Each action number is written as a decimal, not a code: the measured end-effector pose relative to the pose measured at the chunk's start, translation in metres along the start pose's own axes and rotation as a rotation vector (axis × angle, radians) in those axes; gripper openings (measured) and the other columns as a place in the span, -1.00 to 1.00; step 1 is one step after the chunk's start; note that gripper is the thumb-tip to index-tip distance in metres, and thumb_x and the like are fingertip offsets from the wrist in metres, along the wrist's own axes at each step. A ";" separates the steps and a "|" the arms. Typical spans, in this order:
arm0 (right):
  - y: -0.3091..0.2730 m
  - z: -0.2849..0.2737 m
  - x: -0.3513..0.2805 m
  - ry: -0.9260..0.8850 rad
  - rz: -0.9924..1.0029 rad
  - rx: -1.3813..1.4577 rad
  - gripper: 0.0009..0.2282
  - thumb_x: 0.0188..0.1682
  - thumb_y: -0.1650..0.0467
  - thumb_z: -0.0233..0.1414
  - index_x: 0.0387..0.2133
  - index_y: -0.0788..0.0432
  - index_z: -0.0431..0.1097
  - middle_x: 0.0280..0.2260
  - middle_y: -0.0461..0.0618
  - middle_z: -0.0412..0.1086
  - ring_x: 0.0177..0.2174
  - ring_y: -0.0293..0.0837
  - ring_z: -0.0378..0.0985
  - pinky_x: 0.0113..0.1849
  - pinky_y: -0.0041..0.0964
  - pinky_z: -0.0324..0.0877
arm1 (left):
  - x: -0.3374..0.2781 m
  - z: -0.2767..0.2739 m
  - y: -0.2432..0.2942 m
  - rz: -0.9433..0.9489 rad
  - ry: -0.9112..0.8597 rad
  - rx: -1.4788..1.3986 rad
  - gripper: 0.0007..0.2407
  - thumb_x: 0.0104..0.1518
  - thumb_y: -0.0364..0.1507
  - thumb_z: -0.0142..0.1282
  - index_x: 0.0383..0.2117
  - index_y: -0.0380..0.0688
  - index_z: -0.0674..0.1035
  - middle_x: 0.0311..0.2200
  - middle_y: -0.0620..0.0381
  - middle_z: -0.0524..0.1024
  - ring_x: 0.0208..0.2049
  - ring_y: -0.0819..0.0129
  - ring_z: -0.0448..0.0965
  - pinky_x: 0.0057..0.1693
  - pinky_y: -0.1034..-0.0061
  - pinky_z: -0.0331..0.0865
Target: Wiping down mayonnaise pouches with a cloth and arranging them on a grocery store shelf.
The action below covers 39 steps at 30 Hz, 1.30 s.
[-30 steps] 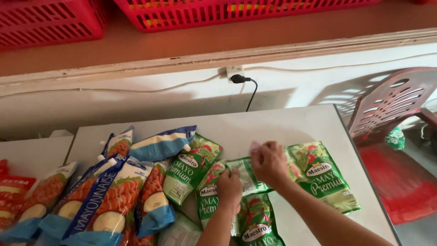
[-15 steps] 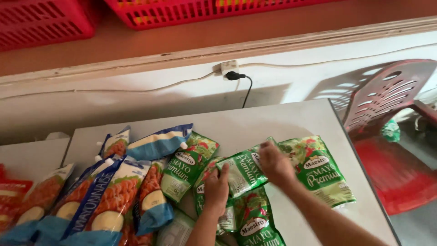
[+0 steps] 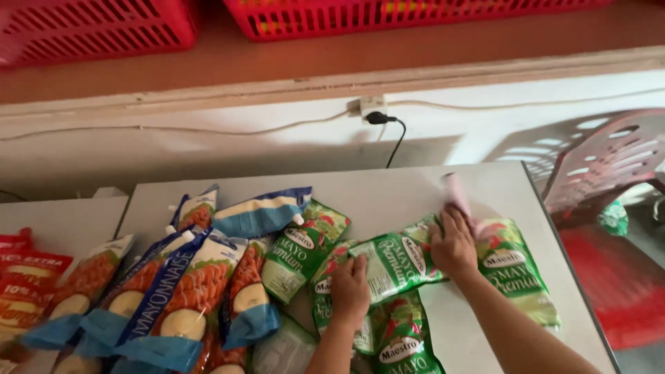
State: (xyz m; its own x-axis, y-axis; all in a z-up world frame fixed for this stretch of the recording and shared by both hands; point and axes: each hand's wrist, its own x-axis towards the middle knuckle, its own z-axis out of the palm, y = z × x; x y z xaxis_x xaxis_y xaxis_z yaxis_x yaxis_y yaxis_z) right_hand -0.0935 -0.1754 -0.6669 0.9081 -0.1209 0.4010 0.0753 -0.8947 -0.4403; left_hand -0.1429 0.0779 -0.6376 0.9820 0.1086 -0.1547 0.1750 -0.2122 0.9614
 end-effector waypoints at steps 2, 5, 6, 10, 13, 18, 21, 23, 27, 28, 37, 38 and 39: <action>0.019 0.022 -0.009 -0.006 0.177 -0.138 -0.69 0.08 0.29 -0.05 0.04 0.09 0.43 0.22 0.35 0.21 0.19 0.32 0.17 0.19 0.28 -0.04 | -0.005 0.000 0.003 -0.178 -0.055 -0.138 -0.68 0.27 -0.19 -0.06 -0.27 -0.17 0.64 -0.44 0.10 0.61 -0.39 0.33 0.58 -0.21 0.30 0.42; -0.005 -0.010 0.001 -0.266 0.608 0.113 -0.64 0.07 0.34 -0.15 0.09 0.01 0.46 0.15 0.17 0.44 0.13 0.15 0.40 0.27 0.09 0.26 | -0.004 0.001 -0.006 -0.154 -0.064 -0.060 -0.60 0.36 -0.18 -0.05 -0.38 -0.34 0.62 -0.54 -0.11 0.48 -0.46 0.19 0.40 -0.23 0.29 0.36; 0.000 -0.016 0.002 -0.262 0.606 0.112 -0.64 0.07 0.34 -0.15 0.09 0.01 0.46 0.15 0.17 0.44 0.13 0.15 0.40 0.27 0.09 0.26 | -0.004 0.000 -0.004 -0.150 -0.065 -0.062 -0.60 0.36 -0.18 -0.05 -0.38 -0.34 0.62 -0.54 -0.11 0.48 -0.46 0.19 0.40 -0.23 0.29 0.36; 0.021 -0.025 0.006 0.096 0.140 -0.229 -0.56 -0.12 0.32 -0.06 0.05 0.18 0.45 0.06 0.41 0.34 0.05 0.36 0.32 0.11 0.18 0.14 | 0.000 -0.005 0.005 -0.150 -0.081 -0.147 -0.64 0.30 -0.18 -0.05 -0.30 -0.26 0.66 -0.43 0.05 0.63 -0.39 0.35 0.54 -0.17 0.42 0.41; 0.056 -0.012 0.010 0.037 0.130 -0.343 -0.65 -0.14 0.30 0.01 -0.13 0.18 0.54 -0.06 0.39 0.41 -0.08 0.31 0.45 0.03 0.12 0.27 | 0.004 -0.006 -0.004 -0.227 -0.129 -0.321 -0.64 0.31 -0.19 -0.05 -0.25 -0.26 0.67 -0.38 0.11 0.66 -0.36 0.42 0.54 -0.16 0.47 0.43; -0.042 -0.054 0.026 -0.174 0.528 0.161 -0.79 -0.04 0.32 0.03 -0.26 0.08 0.59 -0.30 0.10 0.53 -0.28 0.07 0.58 -0.14 -0.01 0.46 | 0.012 -0.010 0.005 -0.434 -0.155 -0.532 -0.71 0.28 -0.22 -0.05 -0.11 -0.08 0.64 -0.28 0.25 0.66 -0.29 0.46 0.61 -0.19 0.45 0.51; -0.087 -0.039 -0.019 -0.473 0.585 0.809 -0.83 -0.03 0.39 0.05 -0.29 0.19 0.57 -0.48 -0.07 0.53 -0.49 -0.19 0.54 -0.42 -0.21 0.52 | 0.008 -0.019 0.001 -0.622 -0.207 -0.605 -0.73 0.28 -0.23 -0.09 -0.14 -0.07 0.60 -0.33 0.13 0.63 -0.40 0.32 0.63 -0.37 0.34 0.46; -0.112 -0.028 -0.048 -0.820 0.449 1.048 -0.81 0.06 0.35 0.12 -0.18 0.23 0.55 -0.42 -0.10 0.52 -0.44 -0.28 0.53 -0.38 -0.33 0.50 | 0.022 -0.014 -0.038 -0.469 -0.331 -0.823 -0.74 0.26 -0.31 -0.11 -0.17 -0.12 0.63 -0.34 0.12 0.64 -0.45 0.38 0.63 -0.39 0.45 0.51; -0.130 -0.054 -0.023 -0.564 0.706 1.066 -0.72 0.02 0.33 0.03 0.01 0.04 0.38 -0.52 0.06 0.54 -0.56 -0.11 0.52 -0.50 -0.14 0.38 | 0.009 -0.017 -0.001 -0.504 -0.246 -0.552 -0.73 0.17 -0.50 -0.11 -0.12 -0.07 0.66 -0.30 0.14 0.65 -0.44 0.40 0.63 -0.37 0.46 0.52; -0.131 -0.062 -0.018 -0.284 0.380 0.591 -0.69 0.02 0.32 0.03 0.04 0.02 0.37 -0.37 0.01 0.55 -0.38 -0.06 0.56 -0.29 -0.07 0.43 | 0.008 -0.016 0.002 -0.479 -0.276 -0.611 -0.74 0.18 -0.51 -0.09 -0.10 -0.11 0.65 -0.28 0.13 0.66 -0.39 0.38 0.65 -0.31 0.47 0.54; -0.137 -0.045 -0.033 -0.213 -0.449 0.014 -0.48 0.03 0.24 0.00 0.28 0.10 0.20 0.32 0.07 0.13 0.30 0.12 0.06 0.27 0.22 -0.21 | 0.006 -0.015 0.008 -0.302 -0.340 -0.559 -0.75 0.23 -0.50 0.04 0.01 -0.15 0.62 -0.15 0.14 0.65 -0.18 0.47 0.59 -0.08 0.51 0.48; -0.138 -0.039 -0.044 -0.272 -0.454 0.060 -0.52 0.08 0.30 -0.03 0.31 0.08 0.20 0.35 0.00 0.15 0.33 0.04 0.13 0.28 0.15 -0.13 | 0.002 -0.016 0.007 -0.345 -0.350 -0.598 -0.77 0.26 -0.48 0.02 0.01 -0.14 0.60 -0.16 0.11 0.64 -0.19 0.44 0.60 -0.09 0.48 0.49; -0.139 -0.047 -0.048 -0.278 -0.448 0.057 -0.52 0.08 0.30 -0.03 0.31 0.08 0.20 0.35 0.00 0.15 0.33 0.04 0.13 0.28 0.15 -0.13 | -0.003 -0.013 0.008 -0.352 -0.354 -0.601 -0.77 0.26 -0.48 0.02 0.01 -0.14 0.60 -0.16 0.11 0.64 -0.19 0.44 0.60 -0.09 0.48 0.49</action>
State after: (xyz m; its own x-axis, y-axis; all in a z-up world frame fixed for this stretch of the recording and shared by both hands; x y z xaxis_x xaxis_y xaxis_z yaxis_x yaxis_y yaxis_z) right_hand -0.1670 -0.0652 -0.5874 0.8559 0.3938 0.3351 0.4966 -0.8067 -0.3204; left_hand -0.1452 0.0886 -0.6266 0.8578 -0.2658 -0.4399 0.5111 0.3506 0.7848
